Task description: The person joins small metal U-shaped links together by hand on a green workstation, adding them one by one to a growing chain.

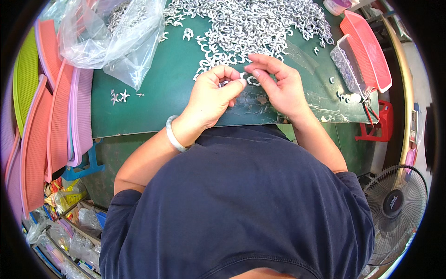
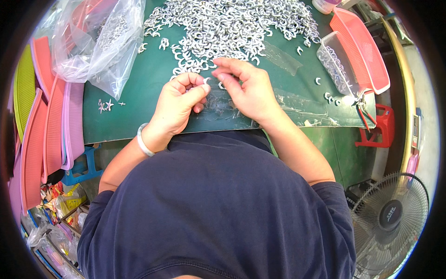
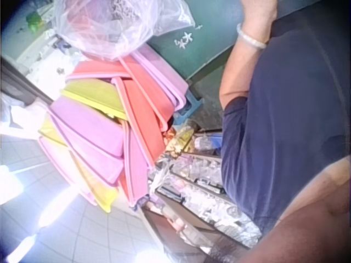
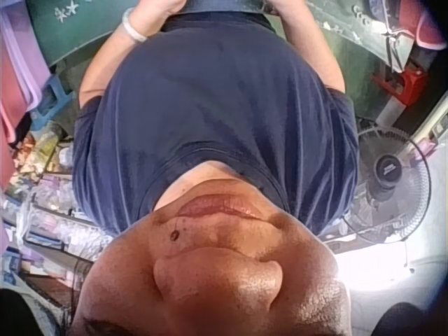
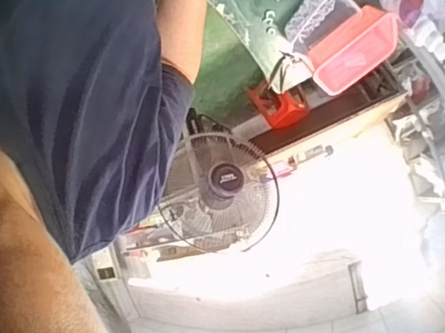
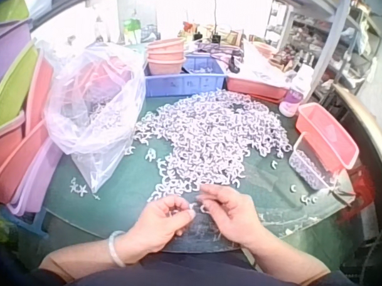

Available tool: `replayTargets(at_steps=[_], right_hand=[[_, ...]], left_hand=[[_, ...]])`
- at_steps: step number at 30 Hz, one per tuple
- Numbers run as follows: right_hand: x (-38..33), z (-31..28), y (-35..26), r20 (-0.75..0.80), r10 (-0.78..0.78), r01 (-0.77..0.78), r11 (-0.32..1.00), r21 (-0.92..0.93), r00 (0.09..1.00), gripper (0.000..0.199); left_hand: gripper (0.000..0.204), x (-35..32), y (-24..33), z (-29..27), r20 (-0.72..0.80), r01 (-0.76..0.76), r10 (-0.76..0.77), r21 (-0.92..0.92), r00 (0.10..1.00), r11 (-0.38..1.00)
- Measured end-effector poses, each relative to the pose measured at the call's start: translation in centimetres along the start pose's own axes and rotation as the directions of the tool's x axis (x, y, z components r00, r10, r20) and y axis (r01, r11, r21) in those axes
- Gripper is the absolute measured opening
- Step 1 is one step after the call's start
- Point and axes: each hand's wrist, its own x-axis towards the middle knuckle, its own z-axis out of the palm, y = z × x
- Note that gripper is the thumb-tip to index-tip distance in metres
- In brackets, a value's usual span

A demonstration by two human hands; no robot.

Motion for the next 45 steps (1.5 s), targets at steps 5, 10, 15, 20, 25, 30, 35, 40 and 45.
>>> replayTargets(at_steps=[5, 10, 15, 20, 25, 30, 35, 40, 45], right_hand=[[0.6, -1.6, -0.4, 0.205, -0.178, 0.264, 0.79, -0.553, 0.962, 0.013], [0.3, -1.2, -0.1, 0.278, -0.211, 0.343, 0.695, -0.632, 0.937, 0.009], [0.5, -1.1, 0.5, 0.202, -0.206, 0.279, 0.84, -0.465, 0.958, 0.008], [0.5, -1.0, 0.0, 0.16, -0.047, 0.057, 0.997, -0.06, 0.986, 0.009], [0.2, -0.7, -0.7, 0.17, 0.051, -0.053, 0.999, 0.009, 0.984, 0.01], [0.1, -1.3, -0.8, 0.128, -0.067, 0.083, 0.989, -0.125, 0.99, 0.01], [0.3, -3.3, 0.0, 0.259, -0.209, 0.316, 0.808, -0.497, 0.943, 0.013], [0.5, -3.3, 0.4, 0.339, -0.22, 0.383, 0.739, -0.554, 0.915, 0.011], [0.8, -2.9, 0.9, 0.345, -0.283, 0.439, 0.699, -0.565, 0.895, 0.01]], left_hand=[[0.009, 0.0, 0.5, -1.1, 0.008, 0.079, -0.079, -0.242, 0.997, 0.967], [0.015, 0.3, 0.4, -1.6, 0.077, 0.117, -0.096, -0.33, 0.992, 0.937], [0.014, 0.3, 0.5, -1.9, 0.075, 0.158, -0.141, -0.312, 0.987, 0.937], [0.015, 0.2, 0.8, -1.3, 0.085, 0.149, -0.13, -0.287, 0.988, 0.946], [0.009, 0.1, 0.8, 0.1, 0.046, 0.171, -0.166, -0.156, 0.985, 0.973], [0.007, 0.3, 0.4, -0.3, 0.046, 0.166, -0.161, -0.155, 0.986, 0.974], [0.003, 0.3, 0.3, -0.9, 0.045, 0.155, -0.148, -0.238, 0.988, 0.959], [0.009, 0.4, 0.3, -1.4, 0.105, 0.15, -0.125, -0.293, 0.987, 0.944], [0.017, 0.2, 0.6, -0.5, 0.033, 0.176, -0.173, -0.129, 0.984, 0.976]])
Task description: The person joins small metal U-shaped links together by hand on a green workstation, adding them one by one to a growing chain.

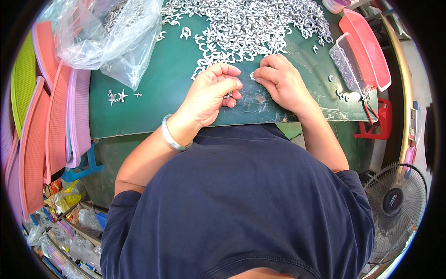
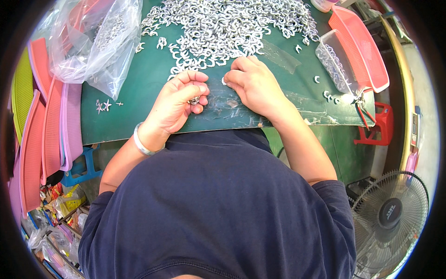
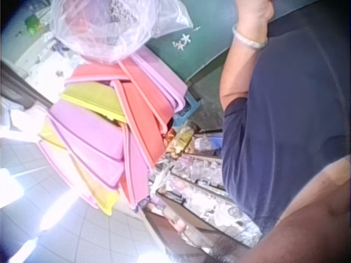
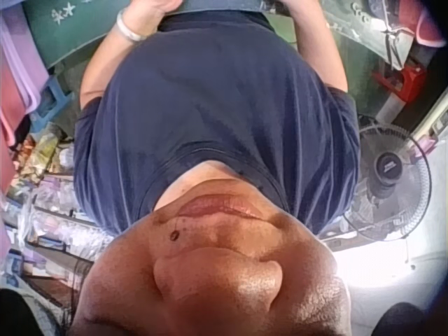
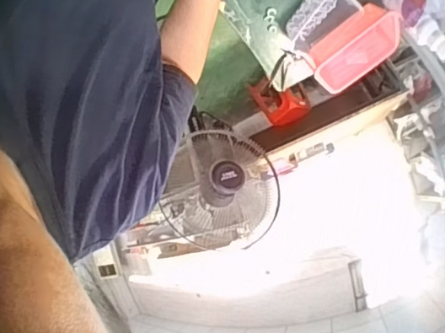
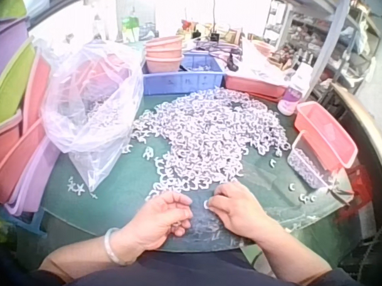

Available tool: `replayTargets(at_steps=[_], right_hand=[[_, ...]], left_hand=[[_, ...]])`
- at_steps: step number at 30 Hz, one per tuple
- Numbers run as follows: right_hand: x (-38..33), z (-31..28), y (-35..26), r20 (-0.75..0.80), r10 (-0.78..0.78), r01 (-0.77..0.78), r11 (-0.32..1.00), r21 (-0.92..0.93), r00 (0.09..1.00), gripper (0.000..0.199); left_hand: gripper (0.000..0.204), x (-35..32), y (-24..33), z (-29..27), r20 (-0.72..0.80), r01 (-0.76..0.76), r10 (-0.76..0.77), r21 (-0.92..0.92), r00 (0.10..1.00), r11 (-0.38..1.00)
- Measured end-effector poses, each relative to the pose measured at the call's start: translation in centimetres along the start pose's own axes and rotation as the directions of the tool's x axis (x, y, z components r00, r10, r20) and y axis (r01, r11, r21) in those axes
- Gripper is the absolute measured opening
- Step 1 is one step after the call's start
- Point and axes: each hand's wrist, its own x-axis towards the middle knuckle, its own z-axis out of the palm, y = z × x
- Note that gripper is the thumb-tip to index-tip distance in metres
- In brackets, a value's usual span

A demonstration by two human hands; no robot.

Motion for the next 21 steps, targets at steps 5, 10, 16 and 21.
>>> replayTargets(at_steps=[5, 10, 16, 21], right_hand=[[0.1, -0.1, 0.0, 0.002, -0.012, 0.012, 0.999, 0.05, 1.0, 0.009], [0.1, 0.3, 0.1, -0.006, -0.014, 0.014, 1.0, 0.017, 1.0, 0.01], [0.1, 0.5, -0.6, 0.021, 0.219, -0.207, 0.88, 0.428, 0.975, 0.005], [0.3, 0.6, -1.7, 0.099, 0.311, -0.299, 0.705, 0.643, 0.945, 0.007]], left_hand=[[0.018, -0.2, 0.3, 0.1, -0.015, 0.034, -0.033, 0.054, 0.999, 0.998], [0.018, -0.2, 0.3, 0.0, -0.006, 0.04, -0.04, 0.058, 0.999, 0.998], [0.02, -0.2, 0.3, 0.4, -0.004, 0.024, -0.024, 0.054, 1.0, 0.998], [0.016, 0.0, -0.2, 0.7, 0.058, -0.001, -0.002, 0.057, 0.998, 0.998]])
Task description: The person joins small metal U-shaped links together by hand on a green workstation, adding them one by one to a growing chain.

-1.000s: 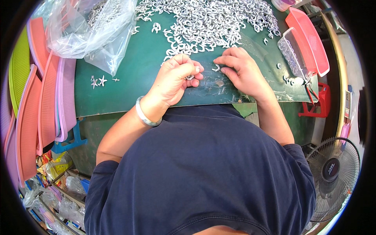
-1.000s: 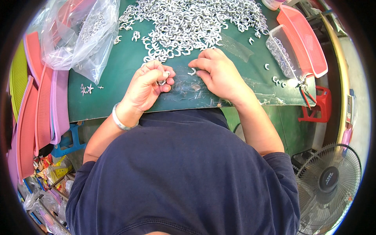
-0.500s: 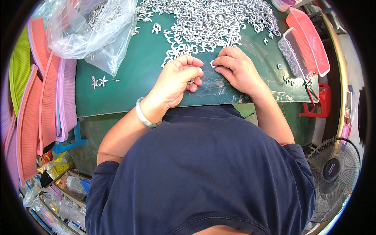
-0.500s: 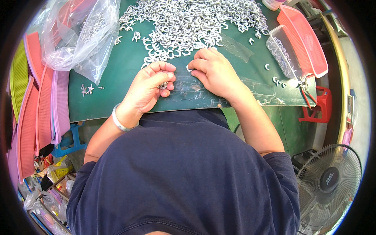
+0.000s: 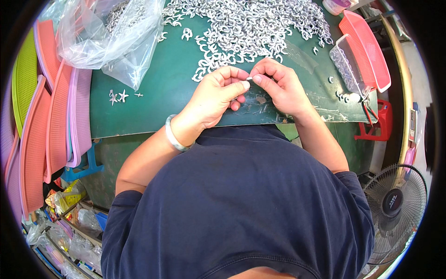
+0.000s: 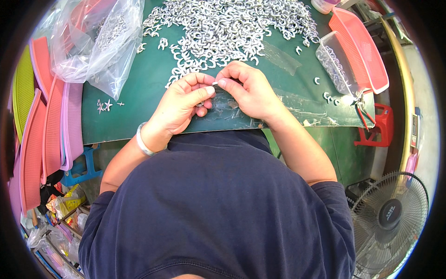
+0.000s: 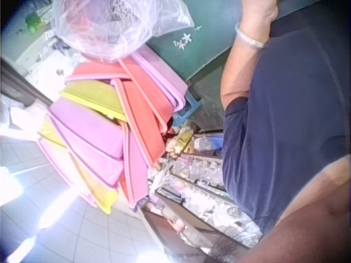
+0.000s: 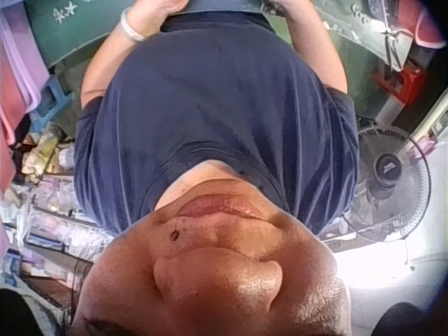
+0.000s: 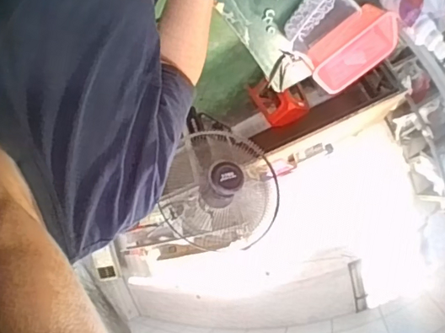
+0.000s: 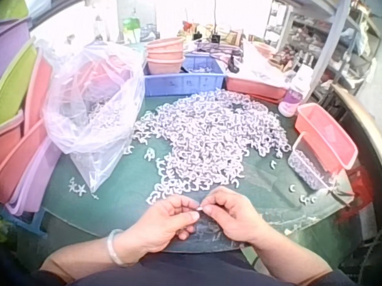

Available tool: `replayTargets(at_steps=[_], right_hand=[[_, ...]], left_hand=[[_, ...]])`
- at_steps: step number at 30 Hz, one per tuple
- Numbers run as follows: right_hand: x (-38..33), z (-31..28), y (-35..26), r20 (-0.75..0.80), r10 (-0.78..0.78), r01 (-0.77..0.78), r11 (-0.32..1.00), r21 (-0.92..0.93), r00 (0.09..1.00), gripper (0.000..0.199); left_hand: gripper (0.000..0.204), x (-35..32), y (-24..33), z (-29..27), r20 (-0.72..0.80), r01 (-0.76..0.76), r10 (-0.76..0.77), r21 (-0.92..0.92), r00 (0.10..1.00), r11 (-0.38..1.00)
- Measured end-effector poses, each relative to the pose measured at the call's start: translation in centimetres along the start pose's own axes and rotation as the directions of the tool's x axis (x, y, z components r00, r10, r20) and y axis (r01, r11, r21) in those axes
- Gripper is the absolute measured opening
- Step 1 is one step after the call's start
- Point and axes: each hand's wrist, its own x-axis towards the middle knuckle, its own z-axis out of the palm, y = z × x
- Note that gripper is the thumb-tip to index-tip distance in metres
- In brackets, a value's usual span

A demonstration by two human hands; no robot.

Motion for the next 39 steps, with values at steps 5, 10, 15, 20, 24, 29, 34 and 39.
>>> replayTargets(at_steps=[5, 10, 15, 20, 24, 29, 34, 39], right_hand=[[0.3, -0.1, 0.0, 0.008, -0.048, 0.049, 0.997, -0.055, 0.999, 0.007], [1.3, -0.7, 0.6, -0.071, -0.268, 0.155, 0.732, -0.663, 0.961, 0.017], [0.9, -0.6, 0.1, 0.071, -0.221, 0.215, 0.746, -0.63, 0.973, 0.016], [1.3, -1.1, 0.1, 0.008, -0.212, 0.183, 0.822, -0.539, 0.977, 0.011], [1.8, -1.4, 0.6, -0.018, -0.243, 0.176, 0.748, -0.64, 0.97, 0.011], [2.2, -0.7, 0.9, 0.008, -0.269, 0.194, 0.674, -0.713, 0.963, 0.015], [2.3, -0.4, 1.1, -0.015, -0.248, 0.181, 0.747, -0.639, 0.969, 0.011], [2.2, 0.0, -0.2, 0.017, -0.367, 0.327, 0.806, -0.493, 0.93, 0.01]], left_hand=[[0.01, 0.1, -0.1, -0.1, -0.017, 0.01, -0.01, 0.004, 1.0, 1.0], [0.007, -0.1, 0.0, -0.5, -0.026, 0.034, -0.035, -0.033, 0.999, 0.999], [0.006, -0.5, 0.1, -1.2, -0.035, 0.018, -0.023, -0.15, 0.999, 0.989], [0.01, -0.7, 0.0, -1.9, -0.015, -0.015, 0.013, -0.158, 1.0, 0.987], [0.011, -0.8, 0.5, -1.9, -0.007, -0.009, 0.008, -0.197, 1.0, 0.98], [0.009, -0.6, 0.6, -1.8, -0.029, 0.032, -0.038, -0.198, 0.999, 0.98], [0.012, -0.5, 0.3, -1.6, -0.07, 0.03, -0.04, -0.133, 0.997, 0.991], [0.013, -0.6, 1.0, -0.9, -0.101, 0.089, -0.1, -0.112, 0.99, 0.99]])
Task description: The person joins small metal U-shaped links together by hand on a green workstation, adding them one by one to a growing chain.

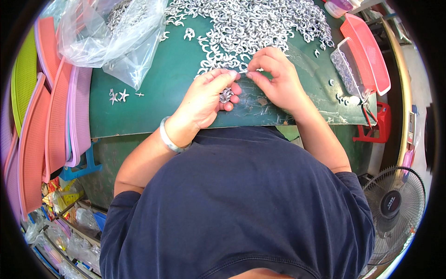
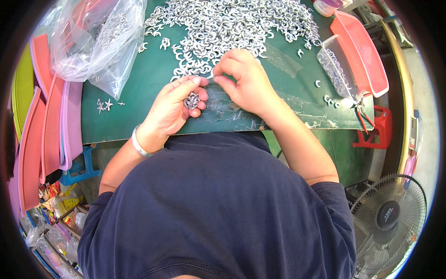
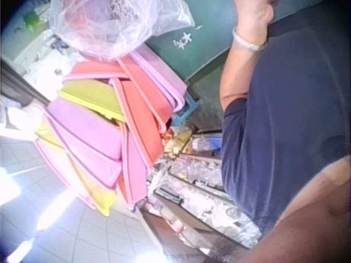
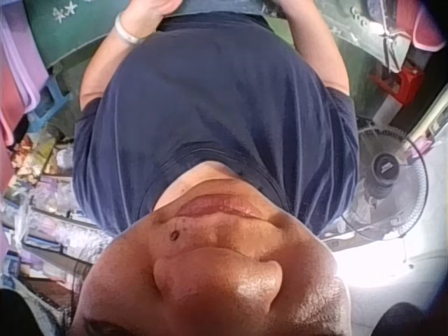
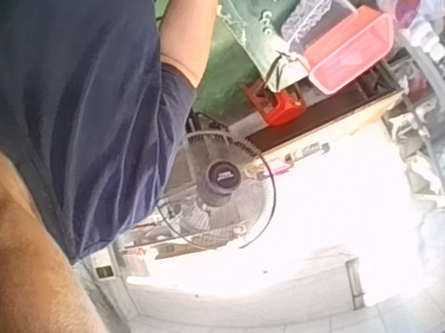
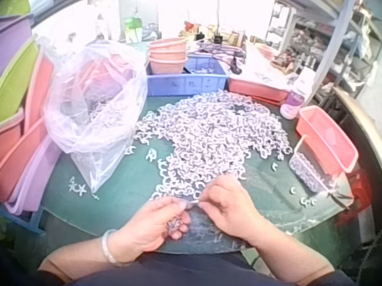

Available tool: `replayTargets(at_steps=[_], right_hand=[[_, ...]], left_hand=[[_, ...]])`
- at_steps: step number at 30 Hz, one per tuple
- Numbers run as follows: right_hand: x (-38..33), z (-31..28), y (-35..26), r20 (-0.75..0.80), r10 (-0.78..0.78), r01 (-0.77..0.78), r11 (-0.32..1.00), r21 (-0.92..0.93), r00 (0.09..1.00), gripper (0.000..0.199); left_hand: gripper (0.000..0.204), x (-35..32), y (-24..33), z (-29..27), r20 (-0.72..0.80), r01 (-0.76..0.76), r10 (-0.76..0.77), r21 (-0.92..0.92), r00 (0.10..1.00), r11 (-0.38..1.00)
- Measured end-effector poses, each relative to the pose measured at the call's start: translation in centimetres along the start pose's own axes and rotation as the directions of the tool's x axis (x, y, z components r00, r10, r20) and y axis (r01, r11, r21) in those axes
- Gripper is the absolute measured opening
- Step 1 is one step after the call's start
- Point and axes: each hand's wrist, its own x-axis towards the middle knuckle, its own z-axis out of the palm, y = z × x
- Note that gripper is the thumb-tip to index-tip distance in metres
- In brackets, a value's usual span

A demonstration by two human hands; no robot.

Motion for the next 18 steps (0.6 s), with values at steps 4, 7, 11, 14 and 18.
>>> replayTargets(at_steps=[4, 7, 11, 14, 18], right_hand=[[0.1, -0.2, -1.2, 0.004, -0.128, 0.128, 0.991, 0.032, 0.992, 0.012], [-0.4, 0.1, -1.1, 0.008, 0.026, -0.027, 0.99, 0.139, 1.0, 0.013], [-0.8, -0.3, -1.7, 0.189, 0.29, -0.341, 0.868, 0.361, 0.938, 0.013], [-0.8, 0.3, -1.6, 0.084, 0.183, -0.199, 0.936, 0.29, 0.98, 0.012], [-0.9, 0.6, -1.4, -0.04, 0.028, -0.022, 0.99, 0.137, 0.999, 0.013]], left_hand=[[0.013, 0.3, -0.5, -0.4, 0.066, 0.008, -0.006, -0.032, 0.998, 0.999], [0.011, 0.5, -0.9, -0.7, 0.076, -0.039, 0.042, -0.041, 0.996, 0.998], [0.008, 0.4, -0.9, -0.5, 0.046, -0.092, 0.096, -0.07, 0.994, 0.993], [0.008, 0.5, -1.1, -0.6, 0.071, -0.095, 0.101, -0.082, 0.992, 0.992], [0.01, 0.5, -1.2, -0.6, 0.073, -0.103, 0.11, -0.091, 0.991, 0.991]])
